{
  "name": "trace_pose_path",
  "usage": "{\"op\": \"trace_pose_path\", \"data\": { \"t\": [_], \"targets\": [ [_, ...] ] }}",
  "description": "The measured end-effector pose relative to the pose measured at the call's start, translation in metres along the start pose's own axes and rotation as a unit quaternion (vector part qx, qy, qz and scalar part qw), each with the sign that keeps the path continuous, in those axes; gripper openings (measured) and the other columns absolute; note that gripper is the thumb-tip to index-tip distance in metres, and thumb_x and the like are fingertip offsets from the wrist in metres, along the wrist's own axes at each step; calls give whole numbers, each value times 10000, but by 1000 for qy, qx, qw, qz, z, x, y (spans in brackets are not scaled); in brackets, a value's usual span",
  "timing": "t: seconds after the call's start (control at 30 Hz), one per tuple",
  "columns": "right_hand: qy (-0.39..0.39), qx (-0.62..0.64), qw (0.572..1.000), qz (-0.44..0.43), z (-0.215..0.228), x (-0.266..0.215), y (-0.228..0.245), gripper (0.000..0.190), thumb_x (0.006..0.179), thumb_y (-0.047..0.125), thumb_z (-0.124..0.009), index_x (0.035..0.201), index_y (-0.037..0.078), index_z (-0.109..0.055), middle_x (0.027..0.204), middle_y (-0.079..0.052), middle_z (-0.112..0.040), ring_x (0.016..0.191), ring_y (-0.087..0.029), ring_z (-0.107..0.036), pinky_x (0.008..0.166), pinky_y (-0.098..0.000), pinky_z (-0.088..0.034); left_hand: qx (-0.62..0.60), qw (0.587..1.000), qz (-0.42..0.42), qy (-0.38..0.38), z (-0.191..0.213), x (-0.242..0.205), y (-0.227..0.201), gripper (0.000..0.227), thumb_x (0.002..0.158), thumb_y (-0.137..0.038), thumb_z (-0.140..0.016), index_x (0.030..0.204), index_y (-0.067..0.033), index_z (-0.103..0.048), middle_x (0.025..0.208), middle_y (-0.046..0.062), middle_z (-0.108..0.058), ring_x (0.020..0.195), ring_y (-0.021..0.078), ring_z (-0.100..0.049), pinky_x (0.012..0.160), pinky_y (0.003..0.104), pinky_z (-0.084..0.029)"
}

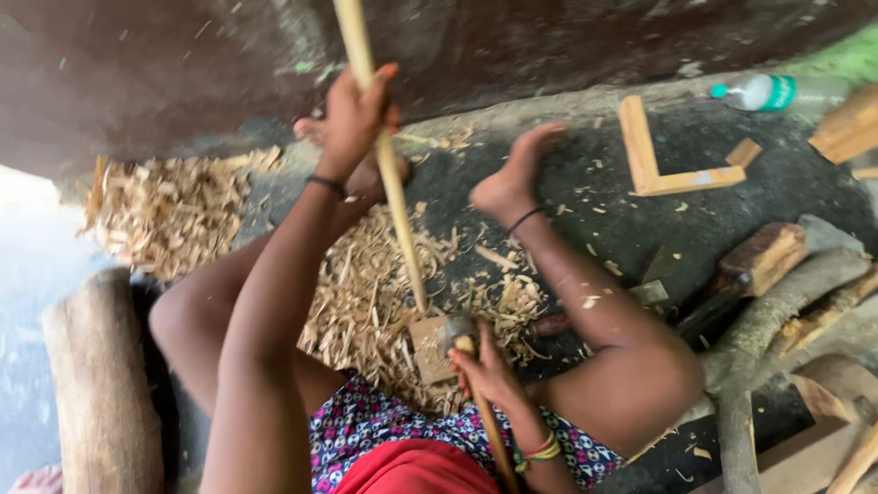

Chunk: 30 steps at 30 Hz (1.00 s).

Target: The person sits on the floor and uses a hand axe to carve a long wooden stick. They hold the stick with their left hand and strike it repeatedly with the axe in their right hand, creating wood shavings.

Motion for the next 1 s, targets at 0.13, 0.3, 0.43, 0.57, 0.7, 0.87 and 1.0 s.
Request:
{"op": "trace_pose_path", "data": {
  "t": [0.13,0.3,0.43,0.57,0.7,0.87,1.0],
  "targets": [
    [60,73,993,-64,7,10,-21,854,956,247,-667,1583,275,-88,807,-84,-668,520,-173,-601,443,-334,-524,2,999,-26,-43,-8,-3,-4,233,1058,-227,-676,950,-55,-561,609,-13,-530,468,90,-539,406,256,-405],
    [93,101,990,-34,6,5,-16,770,993,163,-653,1616,201,-202,822,-76,-633,531,-120,-578,429,-293,-482,3,999,-14,-43,-5,2,4,253,1062,-243,-681,939,-53,-568,619,-18,-560,493,75,-541,435,244,-418],
    [79,54,994,-57,2,-3,3,721,984,125,-573,1576,270,-188,886,-110,-652,523,-132,-591,450,-296,-546,33,999,7,-38,-4,-5,9,192,1037,-234,-651,965,-60,-616,603,-12,-589,480,70,-565,431,238,-435],
    [36,131,989,-60,-9,-1,8,620,972,87,-527,1499,234,-237,948,-134,-685,516,-159,-600,436,-326,-561,-40,999,-8,22,-3,3,21,203,1062,-198,-625,963,-24,-590,642,-7,-604,514,80,-577,458,252,-467],
    [-8,194,974,-116,-6,8,-1,618,951,74,-531,1482,268,-281,977,-137,-730,539,-162,-629,447,-329,-567,-55,996,-40,55,-5,9,20,190,1047,-186,-607,1024,0,-639,650,3,-617,538,83,-598,481,265,-492],
    [-26,160,983,-92,-11,21,-19,526,951,94,-577,1417,208,-362,819,-65,-648,485,-124,-546,378,-285,-468,16,993,-50,109,8,5,0,223,1055,-205,-602,1005,9,-636,665,25,-685,573,91,-682,527,274,-549],
    [-39,167,978,-121,-7,21,-28,340,1032,166,-605,1315,84,-436,778,-33,-582,492,-105,-528,379,-252,-439,6,995,-53,87,7,-6,-9,207,1052,-190,-608,1033,12,-643,629,34,-653,533,110,-666,499,279,-527]
  ]
}}
Point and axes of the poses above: each hand's wrist, its own x-axis towards the middle knuckle, its own z-axis out of the back of the hand, y = z × x, the point moved 1 cm from there along x, towards the middle knuckle
